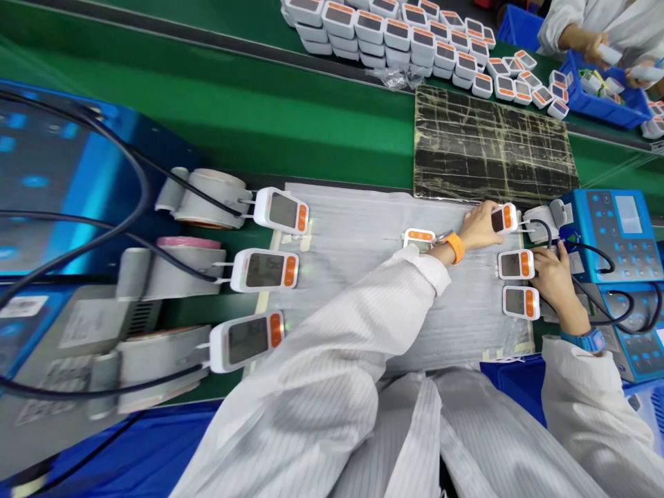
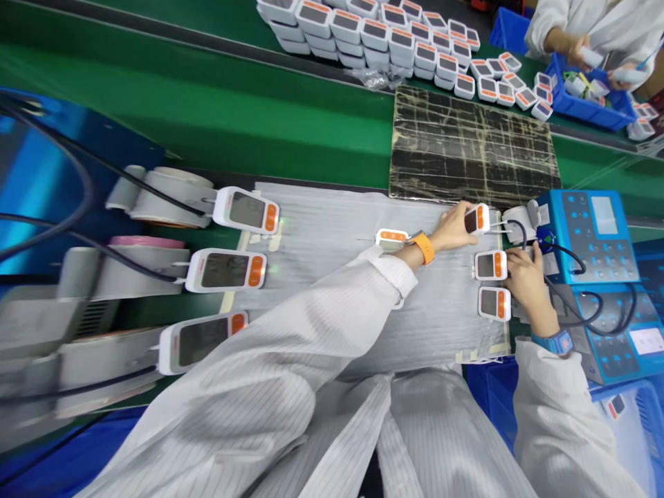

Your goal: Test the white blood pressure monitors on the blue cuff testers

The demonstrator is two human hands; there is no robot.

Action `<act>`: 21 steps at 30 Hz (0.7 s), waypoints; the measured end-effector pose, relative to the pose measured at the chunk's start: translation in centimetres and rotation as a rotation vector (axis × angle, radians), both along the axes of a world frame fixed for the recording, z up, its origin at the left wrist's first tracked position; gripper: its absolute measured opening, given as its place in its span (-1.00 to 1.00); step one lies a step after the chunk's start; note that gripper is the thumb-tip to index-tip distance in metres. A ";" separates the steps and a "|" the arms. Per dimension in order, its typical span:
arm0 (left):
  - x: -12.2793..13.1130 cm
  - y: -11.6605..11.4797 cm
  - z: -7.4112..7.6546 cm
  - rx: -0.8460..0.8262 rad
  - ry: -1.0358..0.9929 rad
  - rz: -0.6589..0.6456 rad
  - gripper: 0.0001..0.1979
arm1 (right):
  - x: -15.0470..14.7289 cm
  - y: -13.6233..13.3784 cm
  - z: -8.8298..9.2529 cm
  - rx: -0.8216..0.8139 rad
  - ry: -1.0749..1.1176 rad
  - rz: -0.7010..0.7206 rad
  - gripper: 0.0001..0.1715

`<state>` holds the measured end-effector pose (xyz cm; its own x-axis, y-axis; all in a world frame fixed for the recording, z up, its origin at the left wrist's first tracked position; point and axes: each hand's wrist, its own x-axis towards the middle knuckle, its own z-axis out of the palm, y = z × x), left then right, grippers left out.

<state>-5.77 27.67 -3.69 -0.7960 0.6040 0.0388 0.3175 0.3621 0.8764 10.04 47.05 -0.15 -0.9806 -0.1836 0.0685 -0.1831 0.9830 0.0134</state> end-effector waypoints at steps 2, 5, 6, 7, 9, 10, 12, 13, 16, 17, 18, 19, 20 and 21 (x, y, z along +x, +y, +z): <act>0.6 -0.2 0.8 -0.026 0.021 -0.027 -0.35 | 0.0 0.0 0.0 -0.006 0.002 -0.002 -0.72; 2.1 -1.0 2.0 -0.059 0.139 -0.136 -0.37 | 0.0 -0.1 0.0 -0.011 -0.011 -0.005 -0.71; 2.8 -1.4 2.3 -0.075 0.174 -0.176 -0.37 | 0.0 -0.2 0.0 -0.012 -0.017 -0.008 -0.71; 3.6 -1.8 2.5 -0.090 0.202 -0.211 -0.37 | 0.0 -0.2 0.0 -0.012 -0.023 -0.011 -0.71; 5.1 -2.7 2.8 -0.111 0.231 -0.261 -0.38 | 0.0 -0.4 0.2 -0.011 -0.029 -0.009 -0.69; 5.8 -3.0 2.9 -0.116 0.234 -0.275 -0.38 | 0.1 -0.4 0.4 -0.011 -0.030 -0.002 -0.66; 7.0 -3.6 3.0 -0.124 0.229 -0.287 -0.36 | 0.5 -0.5 0.9 -0.012 -0.018 0.014 -0.58; 7.5 -3.9 3.0 -0.127 0.229 -0.289 -0.35 | 0.8 -0.6 1.3 -0.013 -0.002 0.018 -0.55; 8.6 -4.4 3.2 -0.126 0.236 -0.290 -0.34 | 2.7 -0.6 2.5 -0.030 0.078 0.025 -0.57; 8.8 -4.5 3.2 -0.128 0.236 -0.289 -0.33 | 3.5 -0.6 2.9 -0.039 0.096 0.032 -0.60; 9.0 -4.6 3.3 -0.131 0.235 -0.286 -0.33 | 4.4 -0.7 3.2 -0.048 0.103 0.041 -0.64; 9.2 -4.7 3.4 -0.134 0.231 -0.280 -0.32 | 5.4 -0.7 3.4 -0.051 0.095 0.051 -0.67; 9.3 -4.8 3.4 -0.134 0.227 -0.269 -0.33 | 6.3 -0.8 3.5 -0.045 0.074 0.057 -0.68; 9.5 -4.8 3.4 -0.130 0.219 -0.252 -0.34 | 7.1 -0.9 3.4 -0.032 0.050 0.059 -0.68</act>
<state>3.71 22.84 -0.29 -0.6025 0.7916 0.1019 0.5861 0.3522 0.7297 17.12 46.18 3.26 -0.9634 -0.2376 0.1240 -0.2404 0.9707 -0.0073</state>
